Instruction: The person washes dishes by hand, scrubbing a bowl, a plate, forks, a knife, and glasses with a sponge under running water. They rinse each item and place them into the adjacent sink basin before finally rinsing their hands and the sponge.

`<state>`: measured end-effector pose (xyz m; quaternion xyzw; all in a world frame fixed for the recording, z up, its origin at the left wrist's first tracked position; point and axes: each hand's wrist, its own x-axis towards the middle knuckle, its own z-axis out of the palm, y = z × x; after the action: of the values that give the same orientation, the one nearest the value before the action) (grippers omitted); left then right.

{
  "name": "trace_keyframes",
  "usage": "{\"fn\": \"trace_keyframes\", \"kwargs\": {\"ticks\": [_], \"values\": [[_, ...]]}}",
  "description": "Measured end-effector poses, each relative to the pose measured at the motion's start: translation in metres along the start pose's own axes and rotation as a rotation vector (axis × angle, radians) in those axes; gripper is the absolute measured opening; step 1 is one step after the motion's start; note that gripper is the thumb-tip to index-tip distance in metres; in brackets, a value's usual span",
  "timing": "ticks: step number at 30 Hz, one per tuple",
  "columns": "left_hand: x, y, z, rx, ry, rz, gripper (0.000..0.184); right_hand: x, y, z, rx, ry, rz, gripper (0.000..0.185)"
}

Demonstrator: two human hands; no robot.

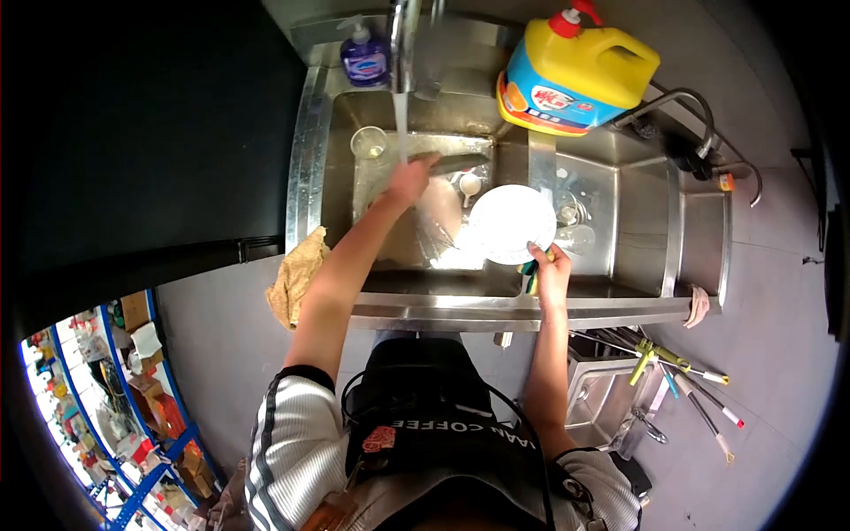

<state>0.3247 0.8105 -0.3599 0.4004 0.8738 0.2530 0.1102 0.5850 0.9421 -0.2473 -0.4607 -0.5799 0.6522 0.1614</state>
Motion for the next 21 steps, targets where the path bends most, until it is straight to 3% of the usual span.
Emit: {"fn": "trace_keyframes", "kwargs": {"ticks": [2,5,8,11,12,16,19,20,21], "values": [[-0.015,-0.008,-0.002,0.203,0.027,0.309,0.046,-0.001,0.006,-0.003,0.016,-0.001,-0.001,0.014],[-0.039,-0.016,-0.025,0.268,0.184,0.557,0.046,-0.004,0.006,-0.006,0.042,0.006,-0.009,0.013],[-0.066,-0.004,-0.068,0.383,0.258,0.518,0.048,-0.007,0.005,-0.005,0.092,0.004,0.021,0.013],[-0.071,-0.012,-0.064,0.309,0.235,0.398,0.047,-0.007,0.006,-0.006,0.092,0.017,0.035,0.013],[-0.07,-0.007,-0.061,0.055,0.231,0.224,0.039,-0.006,0.008,-0.006,0.098,0.022,0.03,0.013],[-0.05,-0.023,-0.037,-0.352,0.339,-0.34,0.019,-0.004,0.009,-0.006,0.135,0.028,0.044,0.013],[-0.036,-0.042,-0.016,-0.879,0.267,-0.789,0.019,-0.002,0.014,-0.008,0.164,0.031,0.058,0.014],[-0.033,-0.017,-0.042,-1.039,0.145,-1.068,0.024,-0.002,0.013,-0.006,0.172,0.029,0.062,0.015],[-0.036,-0.027,-0.031,-1.201,0.132,-1.056,0.025,-0.002,0.012,-0.005,0.197,0.015,0.078,0.016]]}}
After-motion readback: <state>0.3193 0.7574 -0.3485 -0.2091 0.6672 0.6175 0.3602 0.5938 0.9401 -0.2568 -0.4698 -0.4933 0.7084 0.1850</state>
